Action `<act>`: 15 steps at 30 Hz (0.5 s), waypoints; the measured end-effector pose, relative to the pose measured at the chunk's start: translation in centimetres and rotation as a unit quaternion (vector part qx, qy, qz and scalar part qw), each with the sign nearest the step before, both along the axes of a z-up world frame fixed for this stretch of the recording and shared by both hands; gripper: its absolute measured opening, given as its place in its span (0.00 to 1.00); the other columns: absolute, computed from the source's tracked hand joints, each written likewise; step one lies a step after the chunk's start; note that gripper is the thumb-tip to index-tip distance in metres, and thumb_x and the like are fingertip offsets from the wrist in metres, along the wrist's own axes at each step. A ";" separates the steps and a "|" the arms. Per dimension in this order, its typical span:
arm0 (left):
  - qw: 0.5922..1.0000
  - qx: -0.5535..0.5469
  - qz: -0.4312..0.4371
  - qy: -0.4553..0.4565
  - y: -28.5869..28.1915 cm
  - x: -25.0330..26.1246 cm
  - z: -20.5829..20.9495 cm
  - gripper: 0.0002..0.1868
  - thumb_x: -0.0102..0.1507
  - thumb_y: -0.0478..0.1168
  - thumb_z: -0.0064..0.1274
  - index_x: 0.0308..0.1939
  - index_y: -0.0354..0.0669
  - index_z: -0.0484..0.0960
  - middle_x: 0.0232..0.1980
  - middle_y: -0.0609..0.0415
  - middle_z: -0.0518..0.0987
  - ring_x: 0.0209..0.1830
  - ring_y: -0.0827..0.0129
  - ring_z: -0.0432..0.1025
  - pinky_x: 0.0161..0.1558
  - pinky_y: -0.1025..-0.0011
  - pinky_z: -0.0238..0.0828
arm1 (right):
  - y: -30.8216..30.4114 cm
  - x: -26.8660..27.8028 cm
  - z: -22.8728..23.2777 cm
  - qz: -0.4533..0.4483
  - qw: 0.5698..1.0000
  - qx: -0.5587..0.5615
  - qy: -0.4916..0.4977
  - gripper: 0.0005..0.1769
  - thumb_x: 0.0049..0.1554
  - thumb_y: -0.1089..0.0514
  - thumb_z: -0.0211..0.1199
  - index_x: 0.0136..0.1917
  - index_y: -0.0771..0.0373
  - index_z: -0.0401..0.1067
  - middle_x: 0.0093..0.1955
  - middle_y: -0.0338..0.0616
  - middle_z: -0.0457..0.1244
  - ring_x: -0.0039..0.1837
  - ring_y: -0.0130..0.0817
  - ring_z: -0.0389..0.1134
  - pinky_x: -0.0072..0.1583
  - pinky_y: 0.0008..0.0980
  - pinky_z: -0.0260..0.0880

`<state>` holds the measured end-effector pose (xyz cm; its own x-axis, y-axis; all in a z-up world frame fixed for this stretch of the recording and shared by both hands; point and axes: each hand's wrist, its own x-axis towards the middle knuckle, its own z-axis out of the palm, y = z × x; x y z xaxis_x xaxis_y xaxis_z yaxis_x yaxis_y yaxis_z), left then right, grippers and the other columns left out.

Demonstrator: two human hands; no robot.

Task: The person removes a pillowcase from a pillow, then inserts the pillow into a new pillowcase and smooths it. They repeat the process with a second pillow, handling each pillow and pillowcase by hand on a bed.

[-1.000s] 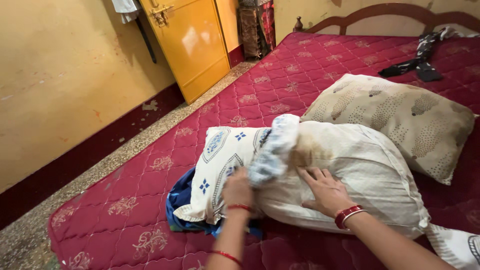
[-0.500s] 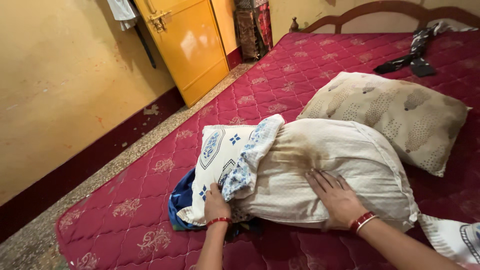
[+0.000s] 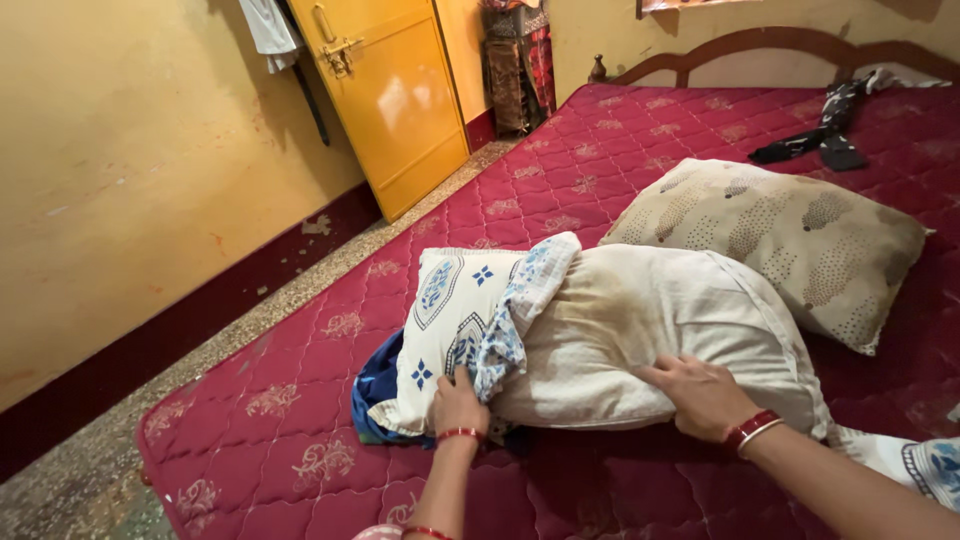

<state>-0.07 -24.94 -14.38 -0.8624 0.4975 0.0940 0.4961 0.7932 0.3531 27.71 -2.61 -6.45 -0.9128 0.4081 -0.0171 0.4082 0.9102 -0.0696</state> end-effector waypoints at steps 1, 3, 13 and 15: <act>1.000 -0.005 0.012 -0.018 0.4 0.0 0.4 0.33 0.57 0.41 0.59 0.66 0.49 0.66 0.60 0.39 0.70 0.59 0.42 0.70 0.60 0.50 0.68 | -0.3 0.3 0.0 0.003 1.000 0.002 -0.008 0.43 0.46 0.70 0.57 0.72 0.40 0.62 0.57 0.33 0.63 0.61 0.36 0.66 0.59 0.38 0.72; 0.997 0.062 0.030 -0.044 2.3 -0.1 1.7 0.38 0.55 0.45 0.65 0.65 0.45 0.64 0.62 0.33 0.67 0.62 0.38 0.64 0.63 0.50 0.63 | -1.2 0.6 -0.7 0.009 1.000 0.004 -0.023 0.39 0.48 0.70 0.57 0.69 0.41 0.65 0.57 0.34 0.63 0.60 0.35 0.67 0.58 0.37 0.73; 0.992 0.119 -0.028 -0.034 12.9 4.9 6.9 0.48 0.56 0.49 0.66 0.75 0.61 0.54 0.74 0.39 0.58 0.72 0.43 0.55 0.61 0.40 0.57 | -1.5 1.1 -3.1 0.057 0.998 0.014 -0.026 0.25 0.47 0.65 0.61 0.59 0.53 0.73 0.56 0.36 0.62 0.59 0.35 0.67 0.57 0.36 0.71; 0.996 0.081 -0.031 -0.031 12.9 4.3 6.2 0.46 0.58 0.46 0.64 0.75 0.60 0.54 0.71 0.39 0.61 0.69 0.44 0.60 0.59 0.44 0.64 | -2.0 0.7 -2.1 0.047 0.999 -0.022 -0.004 0.34 0.47 0.66 0.61 0.68 0.48 0.72 0.53 0.36 0.63 0.58 0.37 0.67 0.56 0.37 0.71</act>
